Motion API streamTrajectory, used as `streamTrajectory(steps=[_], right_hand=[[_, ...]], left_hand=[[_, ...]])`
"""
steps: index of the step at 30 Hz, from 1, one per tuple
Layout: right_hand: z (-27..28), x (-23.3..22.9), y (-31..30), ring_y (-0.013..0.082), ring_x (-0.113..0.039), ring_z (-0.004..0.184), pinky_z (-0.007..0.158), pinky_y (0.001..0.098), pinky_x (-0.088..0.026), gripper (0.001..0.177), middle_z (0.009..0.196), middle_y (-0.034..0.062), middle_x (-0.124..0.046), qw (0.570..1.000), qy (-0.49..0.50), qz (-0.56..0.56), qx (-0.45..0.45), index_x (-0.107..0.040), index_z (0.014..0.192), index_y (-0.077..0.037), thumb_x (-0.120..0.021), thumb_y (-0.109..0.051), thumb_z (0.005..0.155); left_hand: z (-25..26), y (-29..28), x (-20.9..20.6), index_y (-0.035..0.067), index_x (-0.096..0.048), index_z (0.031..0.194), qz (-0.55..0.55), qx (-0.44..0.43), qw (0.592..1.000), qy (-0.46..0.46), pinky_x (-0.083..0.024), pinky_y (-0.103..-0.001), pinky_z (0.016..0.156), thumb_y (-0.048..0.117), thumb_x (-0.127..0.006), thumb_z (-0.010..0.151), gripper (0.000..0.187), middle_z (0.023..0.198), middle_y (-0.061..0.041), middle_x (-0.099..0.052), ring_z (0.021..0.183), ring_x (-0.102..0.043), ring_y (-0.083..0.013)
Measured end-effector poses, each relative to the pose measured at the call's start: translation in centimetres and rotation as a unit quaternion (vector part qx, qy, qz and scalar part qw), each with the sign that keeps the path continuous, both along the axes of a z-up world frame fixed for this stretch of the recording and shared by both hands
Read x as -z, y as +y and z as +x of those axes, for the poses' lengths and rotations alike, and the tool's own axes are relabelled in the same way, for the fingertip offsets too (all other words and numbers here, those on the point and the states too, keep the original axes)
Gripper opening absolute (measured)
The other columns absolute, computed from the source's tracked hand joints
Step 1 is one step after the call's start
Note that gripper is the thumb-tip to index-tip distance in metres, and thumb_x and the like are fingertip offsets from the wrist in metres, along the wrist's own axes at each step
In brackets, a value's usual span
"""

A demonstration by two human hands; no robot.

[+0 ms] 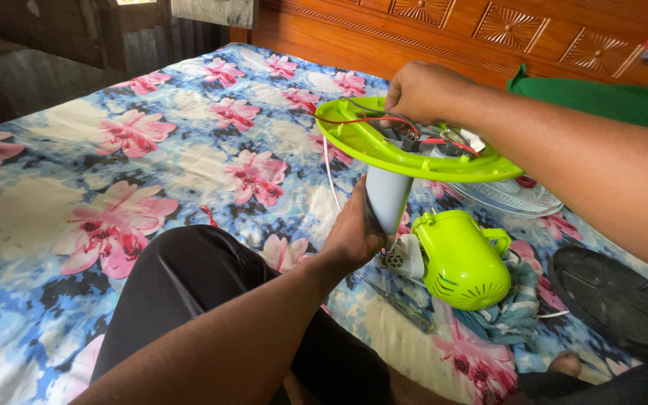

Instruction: The person reassembles a disassembled electric fan on a bed. They connect the motor housing to the stand, route the power cord through the stand, and secure the motor to the stand using a screwdriver.

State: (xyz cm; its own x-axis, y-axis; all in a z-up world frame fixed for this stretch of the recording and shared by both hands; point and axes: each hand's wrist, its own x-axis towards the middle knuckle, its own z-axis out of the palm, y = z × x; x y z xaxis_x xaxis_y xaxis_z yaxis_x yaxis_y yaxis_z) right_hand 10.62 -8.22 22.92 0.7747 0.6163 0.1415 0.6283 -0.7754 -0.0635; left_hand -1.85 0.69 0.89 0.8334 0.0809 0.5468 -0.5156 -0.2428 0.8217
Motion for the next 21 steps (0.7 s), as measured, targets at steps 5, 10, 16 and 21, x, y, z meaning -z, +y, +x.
streamTrajectory(steps=[5, 10, 16, 21], right_hand=[[-0.03, 0.45, 0.07, 0.0109, -0.060, 0.052, 0.047, 0.0317, -0.044, 0.011, 0.066, 0.0045, -0.073, 0.997, 0.051, 0.057, 0.021, -0.081, 0.084, -0.008, -0.081, -0.018, 0.082], [-0.01, 0.67, 0.06, 0.0113, -0.059, 0.051, 0.045, 0.0302, -0.045, 0.014, 0.065, 0.0051, -0.072, 0.993, 0.073, 0.078, 0.040, -0.080, 0.083, -0.005, -0.082, -0.018, 0.084], [-0.40, 0.52, -0.18, 0.0144, -0.068, 0.055, 0.052, 0.0315, -0.054, 0.013, 0.067, 0.0062, -0.075, 0.999, 0.029, 0.029, 0.034, -0.081, 0.084, -0.008, -0.081, -0.021, 0.082], [-0.95, 0.37, -0.67, 0.0213, -0.072, 0.057, 0.058, 0.0376, -0.056, 0.021, 0.068, 0.0128, -0.076, 0.997, -0.023, -0.044, 0.051, -0.082, 0.086, -0.006, -0.083, -0.026, 0.081]], left_hand=[[-0.14, 0.18, 0.12, 0.003, -0.017, 0.158, 0.034, -0.031, 0.999, 0.020, -0.046, -0.043, 0.107, 0.002, -0.081, 0.068, 0.110, 0.140, -0.028, -0.052, 0.130, -0.054, -0.0432], [-0.28, 0.14, 0.14, 0.003, -0.020, 0.157, -0.009, 0.003, 1.000, 0.007, -0.048, -0.042, 0.106, 0.001, -0.077, 0.068, 0.106, 0.139, -0.025, -0.056, 0.129, -0.059, -0.0391], [-0.13, 0.16, 0.39, 0.003, -0.022, 0.156, 0.022, -0.018, 1.000, -0.004, -0.045, -0.042, 0.108, 0.002, -0.080, 0.068, 0.105, 0.140, -0.027, -0.054, 0.132, -0.054, -0.0416], [0.08, 0.16, 0.63, 0.004, -0.022, 0.155, 0.042, -0.034, 0.998, 0.010, -0.044, -0.044, 0.108, 0.002, -0.080, 0.067, 0.106, 0.141, -0.029, -0.051, 0.132, -0.051, -0.0450]])
